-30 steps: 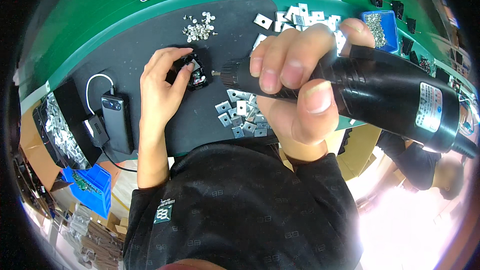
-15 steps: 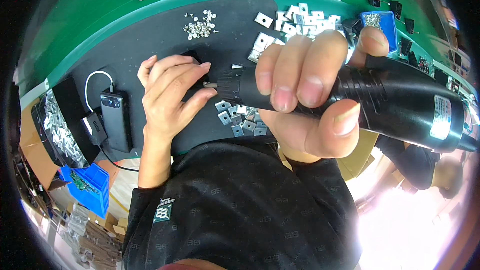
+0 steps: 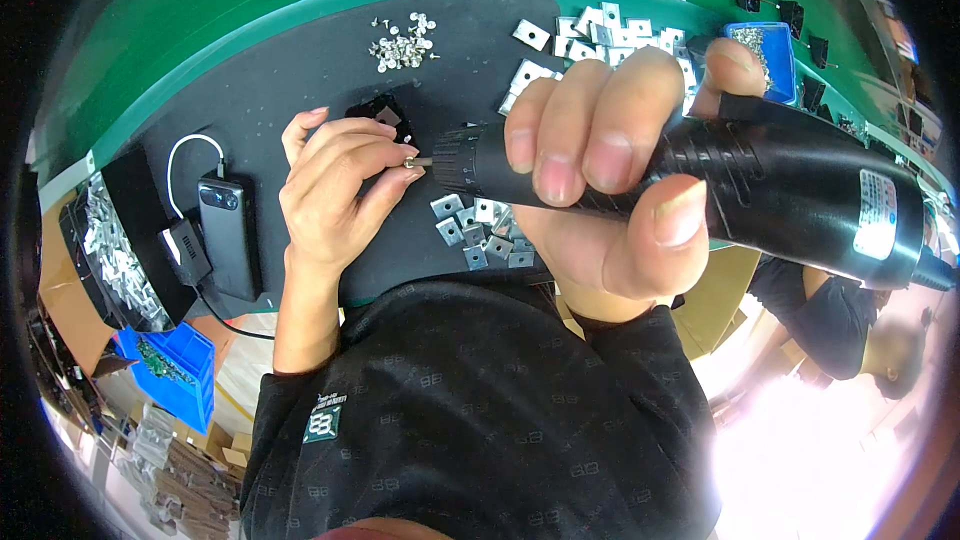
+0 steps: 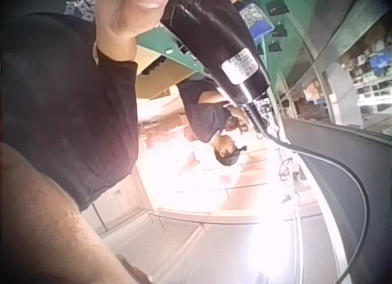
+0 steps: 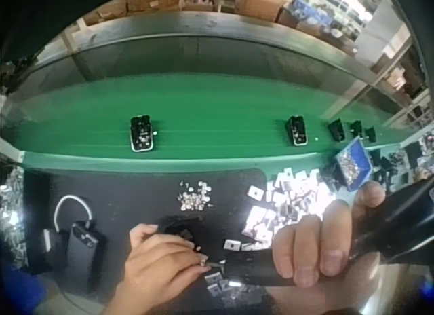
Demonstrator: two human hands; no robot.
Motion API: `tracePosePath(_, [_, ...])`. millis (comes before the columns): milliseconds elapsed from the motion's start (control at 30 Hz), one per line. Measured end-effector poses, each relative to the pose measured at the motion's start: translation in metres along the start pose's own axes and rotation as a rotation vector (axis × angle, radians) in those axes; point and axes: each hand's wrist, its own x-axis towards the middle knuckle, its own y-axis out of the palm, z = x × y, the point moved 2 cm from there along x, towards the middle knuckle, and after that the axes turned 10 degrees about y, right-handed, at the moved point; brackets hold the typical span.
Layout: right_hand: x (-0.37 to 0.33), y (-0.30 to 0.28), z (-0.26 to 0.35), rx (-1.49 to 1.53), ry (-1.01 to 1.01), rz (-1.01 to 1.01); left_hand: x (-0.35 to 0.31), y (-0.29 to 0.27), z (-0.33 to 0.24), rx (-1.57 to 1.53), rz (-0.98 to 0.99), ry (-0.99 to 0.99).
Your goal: The person uses a soldering iron to attach small metal brackets to the terminals of small black electronic devices. They repeatedly pick up a bracket, position it on the device, and apply the soldering iron to secure it. Completed devices are placed to the side on the green workbench.
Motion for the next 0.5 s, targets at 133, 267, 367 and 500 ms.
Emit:
tracePosePath(133, [0.0, -0.001, -0.002, 0.014, 0.012, 0.016, 0.0, -0.002, 0.0, -0.01, 0.0, 0.01])
tracePosePath(267, [0.0, 0.0, -0.005, 0.055, 0.018, 0.028, -0.002, -0.002, 0.002, -0.02, -0.038, 0.03])
tracePosePath(367, [0.003, -0.002, -0.007, 0.051, 0.019, 0.095, -0.004, 0.001, 0.005, -0.033, -0.063, 0.033])
tracePosePath(500, [0.004, -0.002, -0.009, 0.028, 0.03, 0.086, -0.005, -0.005, 0.01, -0.045, -0.058, -0.01])
